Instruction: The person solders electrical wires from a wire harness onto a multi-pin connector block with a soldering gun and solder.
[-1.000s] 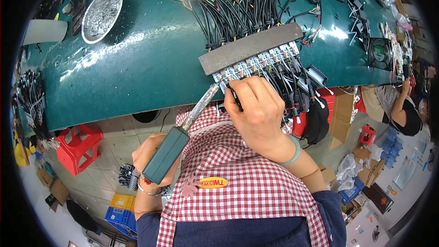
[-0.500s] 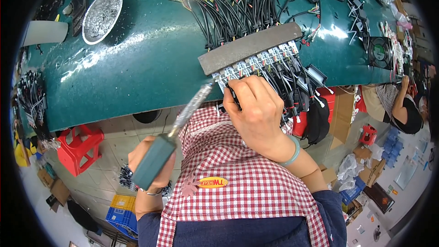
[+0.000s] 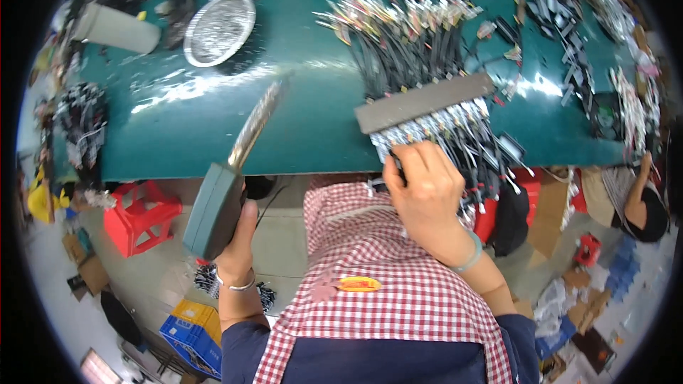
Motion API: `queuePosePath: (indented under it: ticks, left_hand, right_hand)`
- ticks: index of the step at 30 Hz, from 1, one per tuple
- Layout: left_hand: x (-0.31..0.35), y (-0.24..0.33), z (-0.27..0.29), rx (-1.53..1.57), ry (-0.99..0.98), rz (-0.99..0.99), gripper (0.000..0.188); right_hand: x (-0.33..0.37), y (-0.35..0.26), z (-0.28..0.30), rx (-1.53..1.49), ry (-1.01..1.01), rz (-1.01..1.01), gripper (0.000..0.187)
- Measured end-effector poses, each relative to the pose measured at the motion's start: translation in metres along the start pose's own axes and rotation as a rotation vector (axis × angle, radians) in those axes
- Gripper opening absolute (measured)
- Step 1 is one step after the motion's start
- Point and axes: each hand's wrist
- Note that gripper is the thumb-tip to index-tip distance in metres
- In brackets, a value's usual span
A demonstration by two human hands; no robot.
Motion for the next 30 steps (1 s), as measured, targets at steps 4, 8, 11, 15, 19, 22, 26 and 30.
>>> queuePosePath:
  ticks: [4, 8, 11, 15, 19, 22, 26, 30]
  left_hand:
    - [-0.051, 0.015, -0.001, -0.147, 0.331, -0.351, 0.043]
    - [-0.108, -0.015, -0.008, -0.118, 0.352, 0.100, 0.024]
    - [-0.130, -0.057, -0.002, 0.264, 0.484, 0.186, 0.020]
    - [-0.137, -0.105, 0.050, 0.669, 0.575, 0.381, 0.016]
    - [-0.156, -0.173, 0.067, 0.986, 0.457, 0.566, 0.021]
    - [-0.168, -0.197, 0.070, 1.016, 0.451, 0.659, 0.023]
    - [-0.169, -0.194, 0.082, 0.777, 0.470, 0.620, 0.025]
    - [-0.156, -0.177, 0.101, 0.538, 0.394, 0.635, 0.030]
  right_hand:
    - [0.002, 0.002, 0.005, -0.005, -0.045, 0.016, 0.015]
    - [-0.001, 0.000, 0.010, -0.005, -0.123, 0.008, 0.018]
    - [-0.005, 0.002, 0.016, -0.110, -0.167, 0.019, 0.020]
    - [-0.018, 0.016, 0.046, -0.246, -0.071, 0.001, 0.019]
    - [-0.053, 0.048, 0.070, -0.040, 0.056, -0.060, 0.020]
    - [-0.068, 0.064, 0.070, 0.012, 0.020, -0.107, 0.024]
    - [-0.085, 0.095, 0.068, -0.022, -0.114, -0.163, 0.030]
    - [-0.094, 0.107, 0.073, -0.174, -0.275, -0.275, 0.034]
Point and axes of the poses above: each hand's wrist, its own x-axis away from the middle knuckle, its own z-axis out of the back of the hand, y = z × x, and after that the axes turned 15 degrees about -z, right-handed
